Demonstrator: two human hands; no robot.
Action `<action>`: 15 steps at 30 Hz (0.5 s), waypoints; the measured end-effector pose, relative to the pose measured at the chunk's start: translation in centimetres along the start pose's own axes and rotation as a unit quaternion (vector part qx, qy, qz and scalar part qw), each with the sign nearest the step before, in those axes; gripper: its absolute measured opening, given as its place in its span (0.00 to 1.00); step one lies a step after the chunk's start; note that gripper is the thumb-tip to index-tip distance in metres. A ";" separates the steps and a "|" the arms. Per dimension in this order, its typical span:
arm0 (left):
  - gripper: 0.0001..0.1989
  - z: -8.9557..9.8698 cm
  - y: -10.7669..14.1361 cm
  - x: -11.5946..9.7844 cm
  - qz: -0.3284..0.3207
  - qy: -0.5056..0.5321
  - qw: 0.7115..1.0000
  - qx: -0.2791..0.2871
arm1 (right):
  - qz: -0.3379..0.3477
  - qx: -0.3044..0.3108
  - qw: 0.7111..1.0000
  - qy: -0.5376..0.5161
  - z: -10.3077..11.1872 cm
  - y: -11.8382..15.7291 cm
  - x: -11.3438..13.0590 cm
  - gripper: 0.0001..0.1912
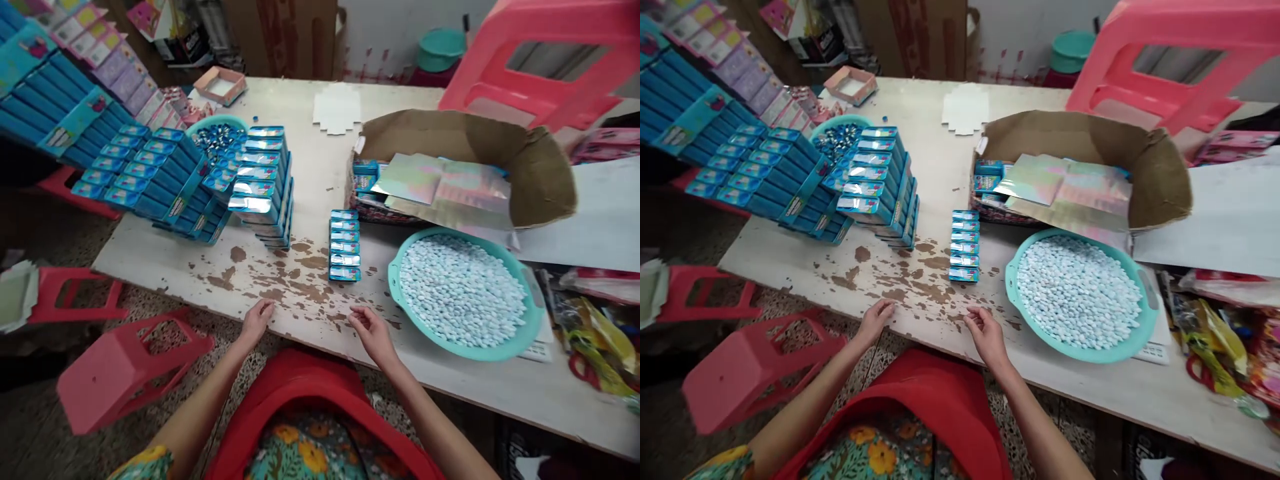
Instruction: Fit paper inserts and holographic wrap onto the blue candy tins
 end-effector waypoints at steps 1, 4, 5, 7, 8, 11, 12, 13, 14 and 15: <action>0.19 0.8 0.1 1.0 0.009 0.005 1.000 -0.014 | -0.003 0.014 1.000 0.016 -0.8 0.7 -0.5 0.19; 0.18 3.0 0.6 4.0 0.030 0.026 0.997 -0.068 | 0.008 0.070 0.996 0.055 -3.8 2.9 -1.8 0.18; 0.17 3.6 1.1 5.2 0.041 0.039 0.994 -0.092 | 0.022 0.091 0.993 0.070 -4.7 3.5 -2.2 0.18; 0.18 4.5 2.9 7.9 0.080 0.069 0.982 -0.156 | 0.069 0.122 0.983 0.115 -6.0 4.2 -2.8 0.17; 0.18 4.7 4.3 9.5 0.107 0.082 0.972 -0.192 | 0.104 0.132 0.975 0.143 -6.3 4.4 -3.0 0.16; 0.17 3.7 9.7 14.3 0.188 0.096 0.940 -0.267 | 0.234 0.158 0.931 0.230 -6.7 4.2 -3.1 0.13; 0.16 2.7 11.5 15.7 0.210 0.097 0.935 -0.270 | 0.273 0.166 0.913 0.254 -6.7 4.0 -3.1 0.13; 0.14 1.5 13.3 17.1 0.234 0.102 0.930 -0.265 | 0.305 0.173 0.895 0.275 -6.7 3.8 -3.1 0.13; 0.12 0.1 15.0 18.4 0.256 0.110 0.927 -0.251 | 0.332 0.177 0.878 0.294 -6.8 3.5 -3.1 0.13; 0.11 -1.4 16.4 19.5 0.277 0.122 0.924 -0.234 | 0.356 0.179 0.863 0.311 -6.9 3.3 -2.9 0.14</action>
Point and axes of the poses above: each hand's wrist, its own y-axis away from the middle knuckle, its own z-axis out of the back of the hand, x = y × z, the point moved 8 cm from there along -y, towards the middle knuckle
